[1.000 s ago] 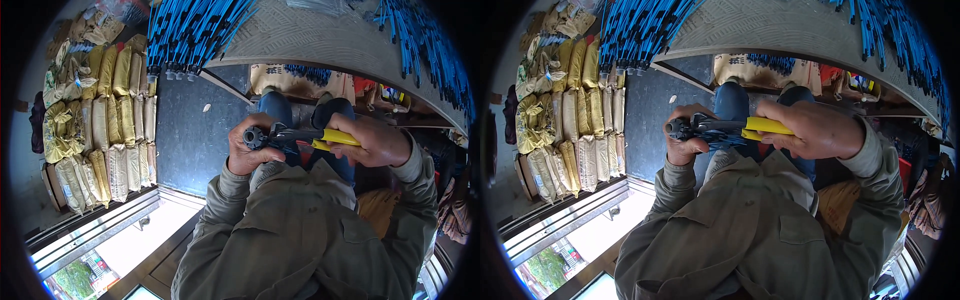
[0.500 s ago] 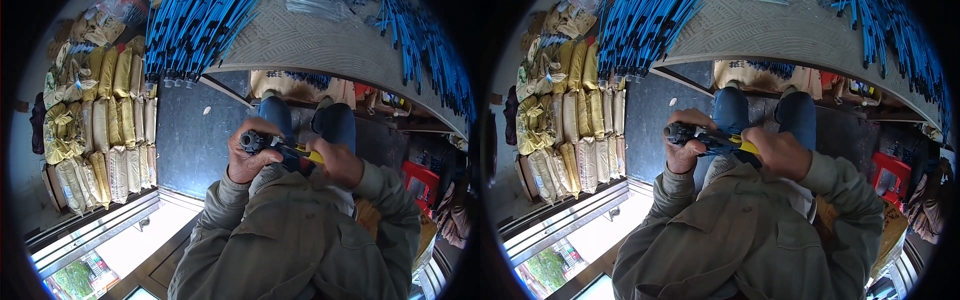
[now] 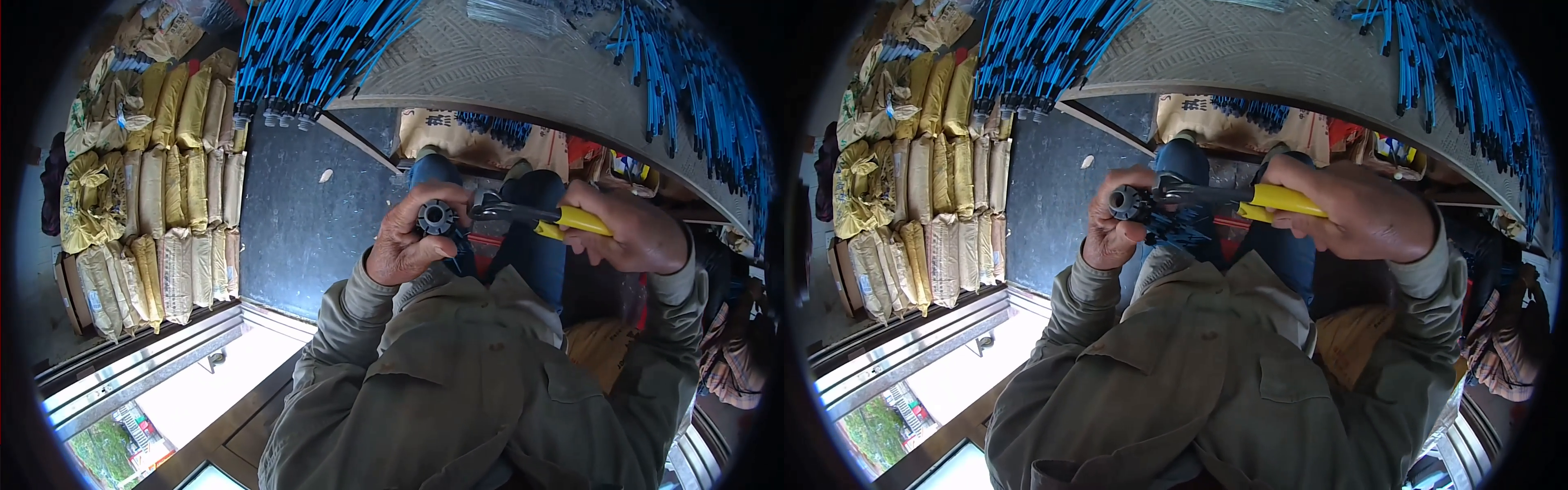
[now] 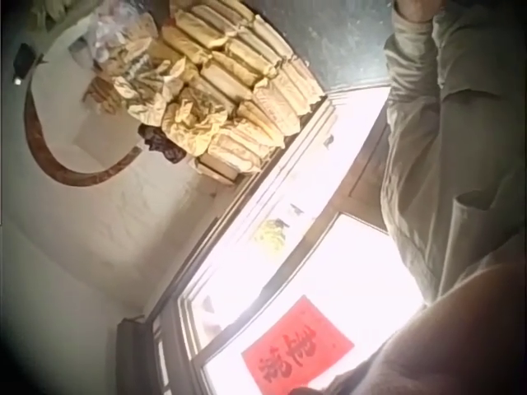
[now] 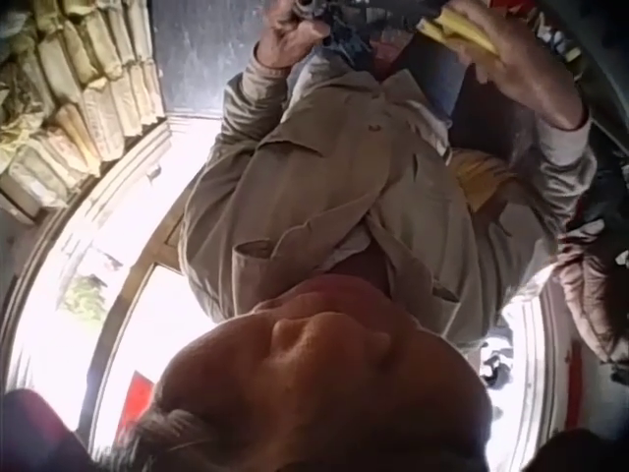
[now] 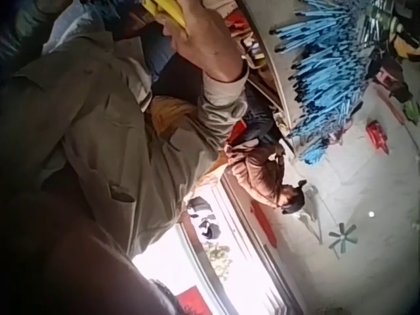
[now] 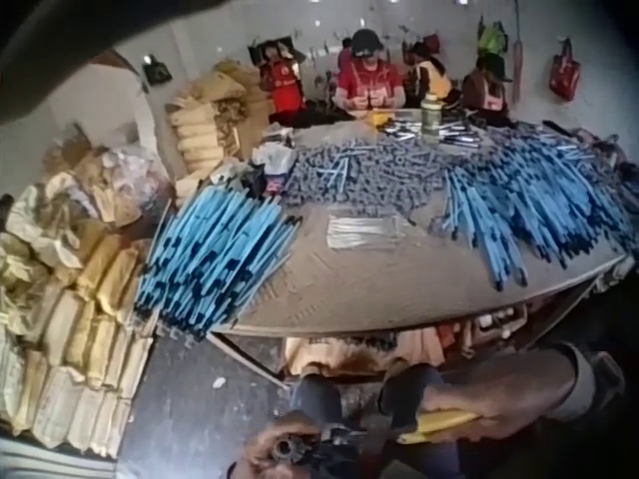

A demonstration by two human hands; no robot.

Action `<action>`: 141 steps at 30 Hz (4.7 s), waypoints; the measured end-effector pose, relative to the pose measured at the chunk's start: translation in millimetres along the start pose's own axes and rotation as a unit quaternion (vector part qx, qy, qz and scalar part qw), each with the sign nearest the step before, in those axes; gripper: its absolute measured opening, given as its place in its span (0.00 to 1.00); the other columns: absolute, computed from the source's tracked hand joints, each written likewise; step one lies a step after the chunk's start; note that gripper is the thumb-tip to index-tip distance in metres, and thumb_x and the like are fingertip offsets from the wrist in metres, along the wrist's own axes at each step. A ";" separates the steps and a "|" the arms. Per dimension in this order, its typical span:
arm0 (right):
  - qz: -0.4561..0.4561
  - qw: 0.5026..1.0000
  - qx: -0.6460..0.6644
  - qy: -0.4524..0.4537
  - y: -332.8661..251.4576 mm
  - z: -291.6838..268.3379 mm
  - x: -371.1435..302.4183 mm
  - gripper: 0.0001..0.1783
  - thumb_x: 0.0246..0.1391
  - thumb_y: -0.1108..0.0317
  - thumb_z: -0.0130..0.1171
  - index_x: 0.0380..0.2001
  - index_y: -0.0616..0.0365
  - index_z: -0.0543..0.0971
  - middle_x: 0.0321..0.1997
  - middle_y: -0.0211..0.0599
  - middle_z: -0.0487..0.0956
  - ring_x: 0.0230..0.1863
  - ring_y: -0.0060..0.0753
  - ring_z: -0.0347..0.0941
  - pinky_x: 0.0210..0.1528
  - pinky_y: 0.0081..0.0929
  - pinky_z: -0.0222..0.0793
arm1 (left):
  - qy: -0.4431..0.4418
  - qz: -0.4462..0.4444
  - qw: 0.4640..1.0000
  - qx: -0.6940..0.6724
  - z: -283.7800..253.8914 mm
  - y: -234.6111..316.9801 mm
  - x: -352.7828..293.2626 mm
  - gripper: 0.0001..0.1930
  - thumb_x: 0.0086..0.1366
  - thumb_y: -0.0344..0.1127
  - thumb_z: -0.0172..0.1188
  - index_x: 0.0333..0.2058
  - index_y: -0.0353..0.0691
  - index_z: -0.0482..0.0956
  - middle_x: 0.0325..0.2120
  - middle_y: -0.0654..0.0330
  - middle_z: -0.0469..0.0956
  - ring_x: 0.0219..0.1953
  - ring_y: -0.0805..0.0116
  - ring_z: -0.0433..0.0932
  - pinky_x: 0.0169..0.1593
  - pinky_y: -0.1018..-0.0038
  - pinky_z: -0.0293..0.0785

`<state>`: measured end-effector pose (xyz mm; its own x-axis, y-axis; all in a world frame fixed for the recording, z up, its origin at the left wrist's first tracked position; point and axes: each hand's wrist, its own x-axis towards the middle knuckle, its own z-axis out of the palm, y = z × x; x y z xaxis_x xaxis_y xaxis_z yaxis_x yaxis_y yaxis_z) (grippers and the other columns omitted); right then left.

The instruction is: The person assembles small blue plastic components into bundles by hand at a factory workstation.

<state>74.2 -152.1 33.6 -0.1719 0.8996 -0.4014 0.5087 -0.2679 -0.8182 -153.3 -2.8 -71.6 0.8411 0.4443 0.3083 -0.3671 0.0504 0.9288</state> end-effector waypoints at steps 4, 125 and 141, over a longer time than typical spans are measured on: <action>0.000 0.992 -0.123 0.008 -20.0 -13.1 -10.6 0.08 0.56 0.72 0.51 0.37 0.59 0.65 0.24 0.34 0.74 0.20 0.22 0.73 0.21 0.21 0.66 | -0.047 0.005 0.999 0.004 0.5 -3.6 1.6 0.27 0.53 0.46 0.65 0.47 0.36 0.68 0.36 0.60 0.71 0.38 0.71 0.70 0.45 0.74 0.65; -0.319 0.912 0.141 0.215 29.3 125.1 82.6 0.18 0.34 0.62 0.73 0.25 0.50 0.72 0.27 0.26 0.75 0.34 0.30 0.73 0.46 0.33 0.59 | -0.015 -0.204 0.977 -0.066 -8.2 -13.7 -52.9 0.11 0.64 0.38 0.54 0.26 0.36 0.72 0.20 0.65 0.70 0.24 0.77 0.67 0.28 0.79 0.64; -0.251 0.926 0.133 0.248 42.0 110.2 85.3 0.19 0.30 0.68 0.74 0.26 0.52 0.74 0.28 0.27 0.78 0.35 0.27 0.73 0.56 0.40 0.57 | -0.101 -0.130 0.986 0.007 -17.9 -5.5 -36.8 0.10 0.48 0.28 0.68 0.24 0.35 0.74 0.21 0.60 0.73 0.25 0.73 0.72 0.30 0.76 0.68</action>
<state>-12.0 -124.6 -80.3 0.1116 0.9640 0.2414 0.2330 0.2108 -0.9494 -189.4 -3.4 -91.8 0.9686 0.2306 0.0930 -0.1246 0.1266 0.9841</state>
